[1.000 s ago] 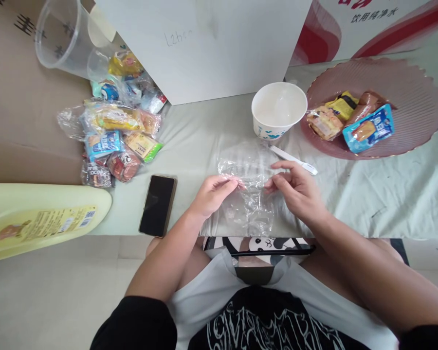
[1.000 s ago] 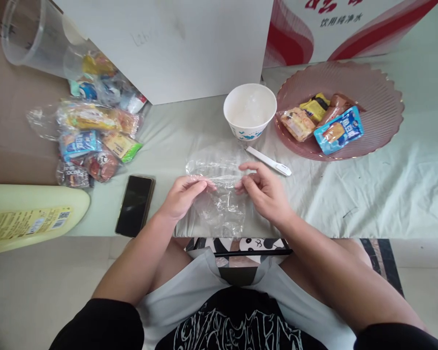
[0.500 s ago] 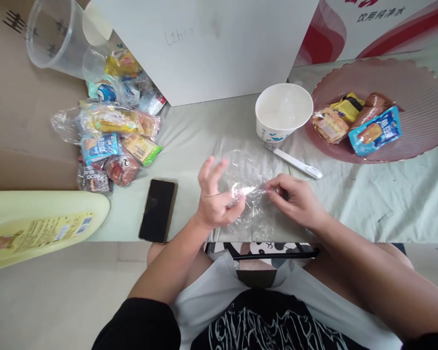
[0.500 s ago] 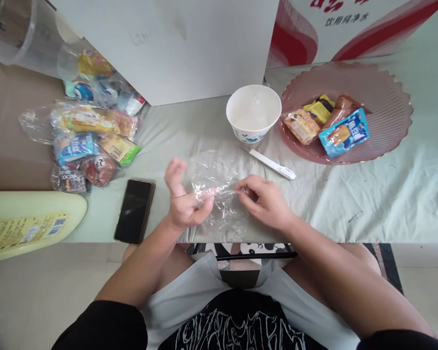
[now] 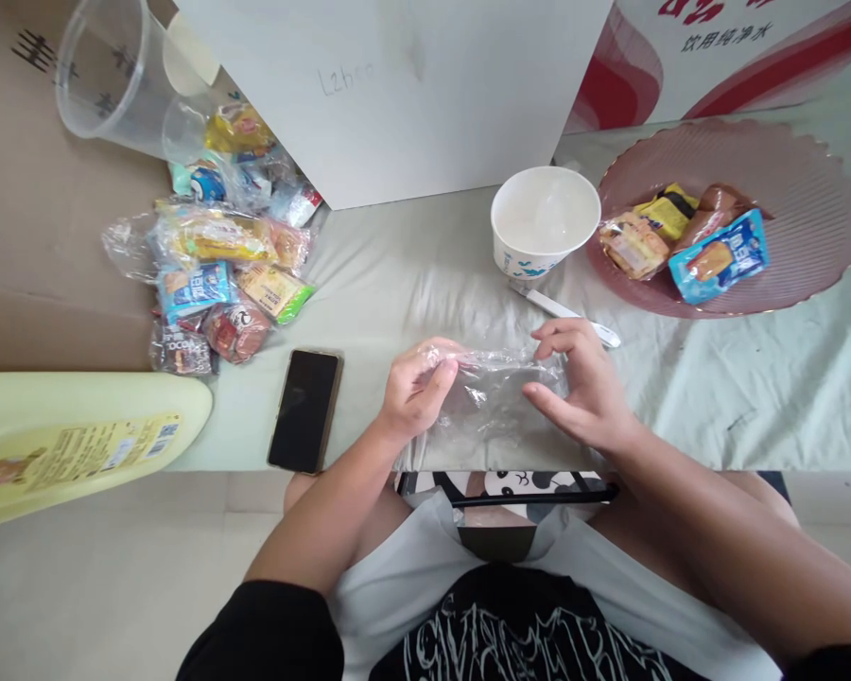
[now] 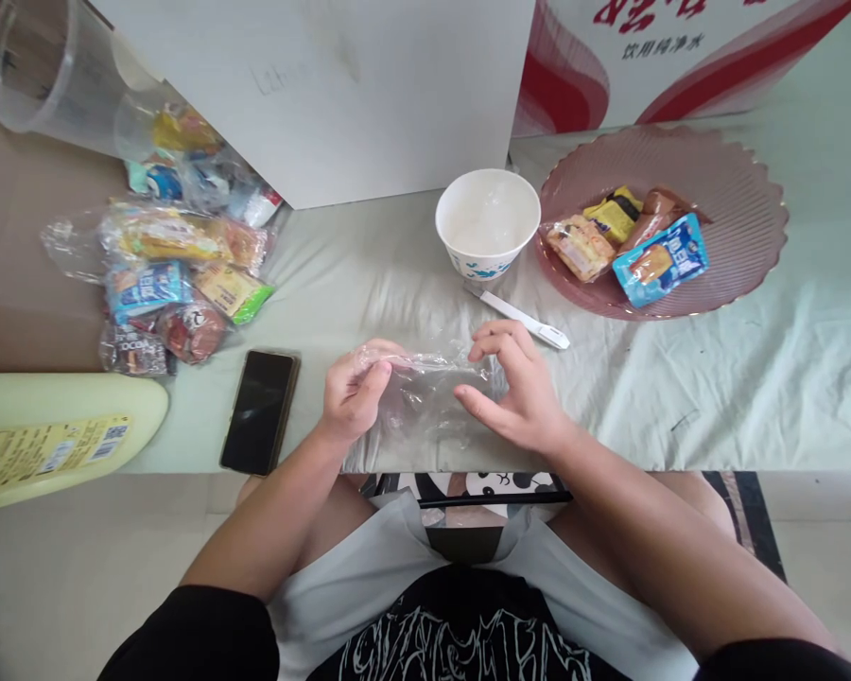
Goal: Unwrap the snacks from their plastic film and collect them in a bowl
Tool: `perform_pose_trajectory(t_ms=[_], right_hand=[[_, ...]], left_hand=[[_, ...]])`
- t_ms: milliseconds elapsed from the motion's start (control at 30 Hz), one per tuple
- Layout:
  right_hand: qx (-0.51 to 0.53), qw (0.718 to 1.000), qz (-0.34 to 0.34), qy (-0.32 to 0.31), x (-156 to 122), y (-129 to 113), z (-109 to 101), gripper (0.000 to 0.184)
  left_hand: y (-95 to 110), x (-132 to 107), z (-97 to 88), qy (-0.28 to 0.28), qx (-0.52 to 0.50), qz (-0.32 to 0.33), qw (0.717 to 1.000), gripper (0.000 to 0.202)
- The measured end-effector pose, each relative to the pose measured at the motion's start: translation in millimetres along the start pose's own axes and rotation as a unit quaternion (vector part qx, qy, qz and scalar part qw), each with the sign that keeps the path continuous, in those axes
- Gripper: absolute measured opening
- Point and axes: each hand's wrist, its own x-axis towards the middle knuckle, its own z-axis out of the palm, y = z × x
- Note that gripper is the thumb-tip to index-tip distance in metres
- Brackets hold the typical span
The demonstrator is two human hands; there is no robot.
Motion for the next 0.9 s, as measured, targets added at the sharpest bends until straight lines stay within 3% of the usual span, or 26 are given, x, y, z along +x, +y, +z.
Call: perform_pose_trajectory(t_ms=[67,100,233,333,433,500,633,833,900], right_hand=[[0.019,0.999,0.023,-0.020,-0.4,1.6,0.7,0.039],[0.021,0.998,0.045,-0.033,-0.7,2.0,1.1,0.039],[0.038,0.987,0.140,-0.074,-2.1,0.0,2.2,0.006],[0.076,0.983,0.157,-0.057,-2.6,-3.1,4.2,0.012],[0.126,0.979,0.155,-0.036,-1.4,-5.4,7.0,0.023],[0.160,0.965,0.194,-0.070,0.1,-7.0,8.0,0.038],[0.142,0.942,0.258,-0.158,3.7,-11.0,5.9,0.018],[0.126,0.959,0.242,-0.083,8.4,-14.0,1.3,0.023],[0.127,0.957,0.253,-0.064,8.4,-15.6,1.9,0.022]], left_hand=[[-0.7,0.0,0.8,-0.001,-0.062,-0.044,0.997,0.039],[-1.7,-0.2,1.0,0.001,-0.088,-0.069,0.994,0.039],[-7.9,-1.2,1.6,0.039,-0.121,-0.143,0.981,0.043],[-11.1,-1.3,3.5,0.062,-0.118,-0.166,0.977,0.044],[-10.6,-1.1,6.3,0.041,-0.145,-0.203,0.968,0.047],[-8.5,-1.0,8.2,0.020,-0.170,-0.229,0.958,0.049],[-3.7,0.6,10.0,0.012,-0.214,-0.262,0.941,0.049],[-1.2,8.3,5.7,0.149,-0.320,-0.248,0.902,0.041],[-0.9,9.5,4.4,0.130,-0.358,-0.269,0.885,0.046]])
